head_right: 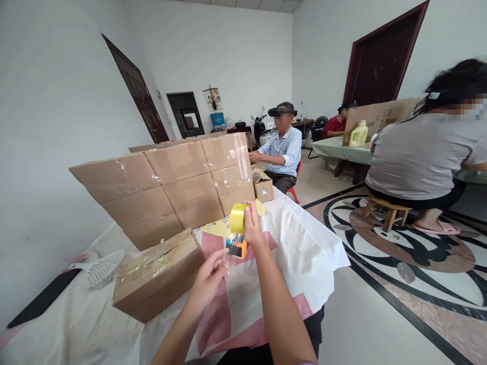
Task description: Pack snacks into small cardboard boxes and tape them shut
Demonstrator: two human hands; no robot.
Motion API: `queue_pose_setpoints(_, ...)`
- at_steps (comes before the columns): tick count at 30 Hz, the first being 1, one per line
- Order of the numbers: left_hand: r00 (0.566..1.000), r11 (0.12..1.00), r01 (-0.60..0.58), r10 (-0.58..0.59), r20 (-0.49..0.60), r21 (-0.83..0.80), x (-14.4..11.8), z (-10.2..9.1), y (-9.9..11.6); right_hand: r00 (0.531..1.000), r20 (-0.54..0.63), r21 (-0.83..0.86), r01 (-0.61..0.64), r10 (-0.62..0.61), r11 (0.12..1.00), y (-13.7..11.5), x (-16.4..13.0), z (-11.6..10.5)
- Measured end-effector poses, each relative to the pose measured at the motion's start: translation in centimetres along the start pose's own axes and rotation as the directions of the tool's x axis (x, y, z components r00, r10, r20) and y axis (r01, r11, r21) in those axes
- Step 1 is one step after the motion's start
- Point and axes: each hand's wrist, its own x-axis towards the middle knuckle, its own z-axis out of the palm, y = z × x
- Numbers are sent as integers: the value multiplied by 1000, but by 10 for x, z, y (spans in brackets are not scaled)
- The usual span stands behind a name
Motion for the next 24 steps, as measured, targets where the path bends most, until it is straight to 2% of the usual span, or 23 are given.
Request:
queue_pose_setpoints(4, 999, 999, 11, -11, -30, -33, -16, -2, -11, 999, -11, 44, 44, -44, 998, -1, -1, 6)
queue_pose_setpoints(10, 999, 999, 39, -39, 21, -6, -28, 0, -8, 994, -93, 193, 82, -65, 978, 4, 1, 7)
queue_pose_setpoints(16, 999, 998, 52, -52, -4, 33, -36, -9, -8, 993, -79, 182, 97, -84, 978, 1, 2, 4)
queue_pose_setpoints(20, 994, 994, 107, -106, 21, -23, -45, -13, -17, 994, -93, 199, 76, -58, 977, -6, 0, 4)
queue_pose_setpoints(24, 989, 988, 147, -146, 29, -51, -48, -11, -29, 998, -52, 206, 53, -43, 977, -19, -8, 5)
